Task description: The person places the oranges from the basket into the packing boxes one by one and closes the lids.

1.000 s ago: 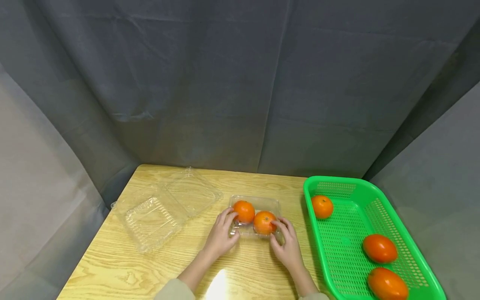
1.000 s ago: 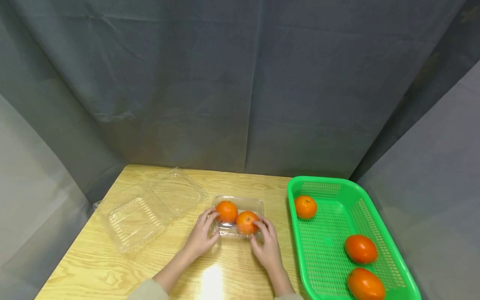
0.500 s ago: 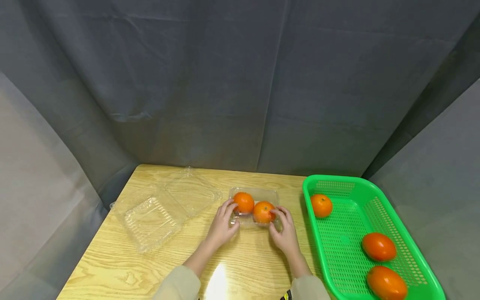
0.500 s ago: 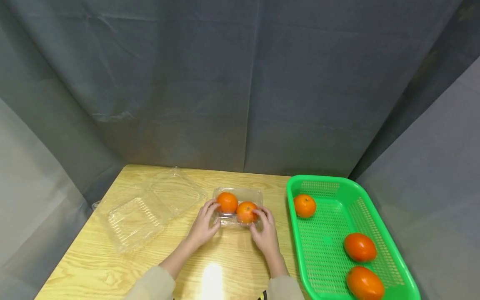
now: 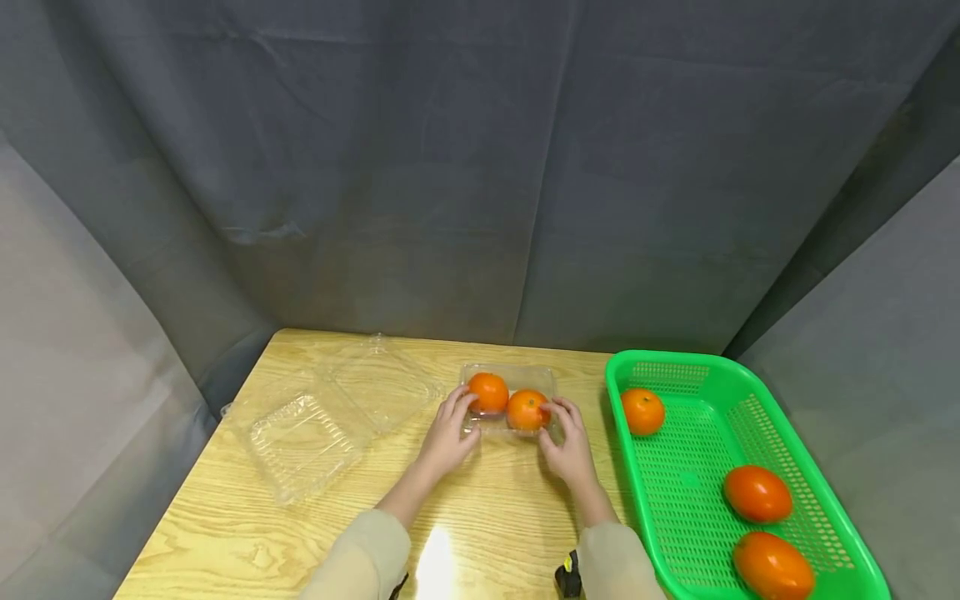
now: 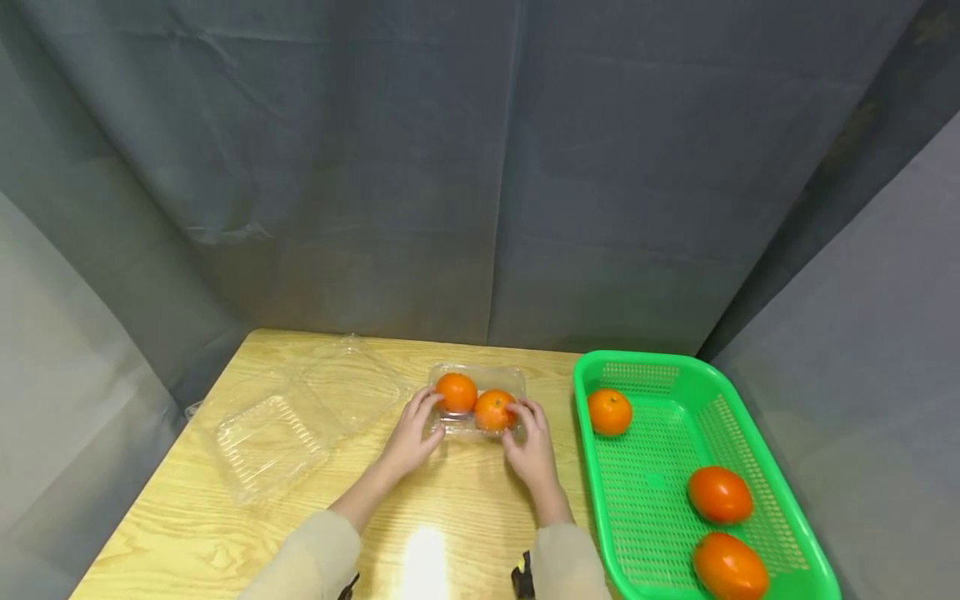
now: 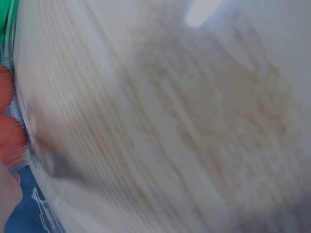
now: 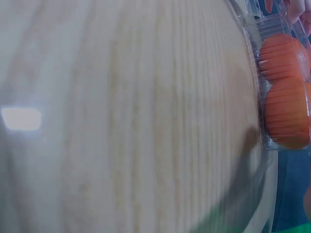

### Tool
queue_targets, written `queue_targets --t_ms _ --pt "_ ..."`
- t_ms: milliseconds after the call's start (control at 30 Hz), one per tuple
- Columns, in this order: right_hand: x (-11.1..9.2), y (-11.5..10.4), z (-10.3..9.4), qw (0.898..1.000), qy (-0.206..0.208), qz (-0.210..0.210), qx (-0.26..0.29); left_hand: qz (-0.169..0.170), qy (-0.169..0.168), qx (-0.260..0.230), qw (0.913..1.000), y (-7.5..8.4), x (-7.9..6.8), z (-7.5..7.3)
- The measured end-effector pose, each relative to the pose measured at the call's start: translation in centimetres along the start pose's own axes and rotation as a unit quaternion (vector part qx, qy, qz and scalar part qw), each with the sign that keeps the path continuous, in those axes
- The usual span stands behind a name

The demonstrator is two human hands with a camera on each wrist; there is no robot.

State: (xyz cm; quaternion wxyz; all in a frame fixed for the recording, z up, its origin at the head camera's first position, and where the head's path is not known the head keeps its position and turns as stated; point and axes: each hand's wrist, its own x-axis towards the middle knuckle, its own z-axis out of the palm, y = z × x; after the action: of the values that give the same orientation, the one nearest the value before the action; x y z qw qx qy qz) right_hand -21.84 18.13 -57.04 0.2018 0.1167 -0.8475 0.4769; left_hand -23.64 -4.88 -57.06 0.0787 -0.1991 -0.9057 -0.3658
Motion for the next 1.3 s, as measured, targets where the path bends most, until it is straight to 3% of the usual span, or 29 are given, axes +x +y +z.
queue_targets --t_ms 1300 --pt "5.1 1.3 -0.2 0.997 -0.062 0.042 -0.01 -0.03 -0.04 -0.002 0.9988 -0.6 4.6 -0.4"
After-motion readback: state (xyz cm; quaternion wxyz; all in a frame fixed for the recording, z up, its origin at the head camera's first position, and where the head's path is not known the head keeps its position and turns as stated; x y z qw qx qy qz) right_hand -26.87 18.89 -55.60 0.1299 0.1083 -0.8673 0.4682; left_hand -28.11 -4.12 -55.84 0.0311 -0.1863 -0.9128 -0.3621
